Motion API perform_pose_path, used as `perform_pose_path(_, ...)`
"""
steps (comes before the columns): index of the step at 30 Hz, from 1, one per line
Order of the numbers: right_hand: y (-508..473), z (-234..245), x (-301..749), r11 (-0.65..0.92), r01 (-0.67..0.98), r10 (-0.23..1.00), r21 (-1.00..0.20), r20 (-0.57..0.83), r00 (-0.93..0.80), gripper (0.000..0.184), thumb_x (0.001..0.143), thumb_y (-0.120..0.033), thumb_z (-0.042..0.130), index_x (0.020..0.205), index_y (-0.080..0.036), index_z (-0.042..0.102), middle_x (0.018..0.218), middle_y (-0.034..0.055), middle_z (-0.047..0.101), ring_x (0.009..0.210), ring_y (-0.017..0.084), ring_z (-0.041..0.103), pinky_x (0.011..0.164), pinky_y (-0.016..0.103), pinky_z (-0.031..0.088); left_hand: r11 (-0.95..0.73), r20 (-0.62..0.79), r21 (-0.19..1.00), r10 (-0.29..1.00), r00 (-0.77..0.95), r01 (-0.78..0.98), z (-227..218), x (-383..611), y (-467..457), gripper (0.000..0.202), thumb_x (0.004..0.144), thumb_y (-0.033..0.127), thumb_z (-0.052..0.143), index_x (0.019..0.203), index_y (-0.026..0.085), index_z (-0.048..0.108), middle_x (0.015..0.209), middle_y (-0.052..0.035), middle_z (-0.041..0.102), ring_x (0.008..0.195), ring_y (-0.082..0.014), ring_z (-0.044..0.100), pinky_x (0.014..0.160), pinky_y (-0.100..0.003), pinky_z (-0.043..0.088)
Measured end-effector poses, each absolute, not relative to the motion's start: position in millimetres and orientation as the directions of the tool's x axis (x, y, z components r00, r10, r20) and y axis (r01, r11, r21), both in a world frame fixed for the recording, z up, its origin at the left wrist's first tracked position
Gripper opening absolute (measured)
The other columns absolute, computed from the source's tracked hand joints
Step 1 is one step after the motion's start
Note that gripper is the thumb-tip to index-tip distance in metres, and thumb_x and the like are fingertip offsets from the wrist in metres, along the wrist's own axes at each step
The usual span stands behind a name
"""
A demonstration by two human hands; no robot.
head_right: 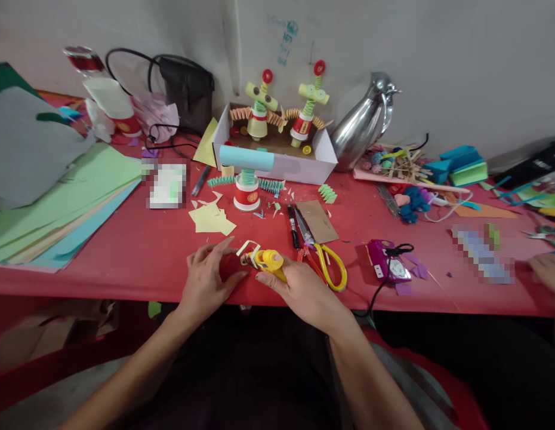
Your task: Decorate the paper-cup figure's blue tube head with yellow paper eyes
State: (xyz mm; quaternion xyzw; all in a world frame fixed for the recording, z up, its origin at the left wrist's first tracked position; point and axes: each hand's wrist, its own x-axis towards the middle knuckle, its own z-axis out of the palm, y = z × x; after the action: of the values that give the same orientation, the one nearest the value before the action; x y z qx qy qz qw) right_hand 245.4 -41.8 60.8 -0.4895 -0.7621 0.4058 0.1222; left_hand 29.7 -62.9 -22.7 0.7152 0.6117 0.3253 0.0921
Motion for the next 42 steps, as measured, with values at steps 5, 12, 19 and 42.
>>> perform_pose_path(5, -39, 64, 260, 0.22, 0.651, 0.88, -0.726, -0.141, -0.454, 0.045, 0.097, -0.057, 0.047, 0.124, -0.025, 0.064, 0.115, 0.0068, 0.073, 0.112, 0.028, 0.066, 0.096, 0.04, 0.049, -0.231, 0.345, 0.527, 0.938, 0.043, 0.818, -23, 29, -65, 0.066, 0.085, 0.037, 0.069, 0.144, 0.023, 0.043, 0.122, -0.0104, 0.071, 0.115, -0.033, 0.052, 0.092, -0.048, 0.037)
perform_pose_path(12, -32, 66, 281, 0.171, 0.592, 0.932, -0.787, -0.066, -0.356, 0.062, 0.092, -0.074, 0.036, 0.077, -0.02, 0.062, 0.076, 0.0055, 0.065, 0.07, 0.02, 0.062, 0.065, 0.031, 0.05, -0.134, 0.264, 0.745, 0.959, -0.104, 0.653, -5, 30, -57, 0.044, 0.083, 0.032, 0.067, 0.126, 0.025, 0.061, 0.12, -0.0074, 0.069, 0.114, -0.0296, 0.056, 0.097, -0.05, 0.043)
perform_pose_path(19, -44, 57, 277, 0.111, 0.475, 0.927, -0.873, -0.082, -0.366, 0.052, 0.095, -0.068, 0.042, 0.085, -0.02, 0.062, 0.078, 0.0034, 0.06, 0.064, 0.016, 0.053, 0.059, 0.028, 0.045, -0.017, 0.059, 0.973, 0.982, -0.181, 0.228, 24, 31, -41, 0.015, 0.08, 0.036, 0.067, 0.079, 0.025, 0.076, 0.101, -0.0048, 0.068, 0.105, -0.0237, 0.062, 0.098, -0.041, 0.047)
perform_pose_path(42, -21, 61, 296, 0.197, 0.736, 0.968, -0.648, 0.011, -0.25, 0.047, 0.097, -0.061, 0.044, 0.11, -0.019, 0.062, 0.095, 0.0105, 0.072, 0.091, 0.029, 0.069, 0.073, 0.035, 0.051, 0.037, 0.017, 0.986, 0.948, -0.318, 0.163, 16, 30, -41, 0.012, 0.075, 0.035, 0.073, 0.072, 0.024, 0.076, 0.102, -0.0061, 0.066, 0.105, -0.0248, 0.061, 0.095, -0.044, 0.048)
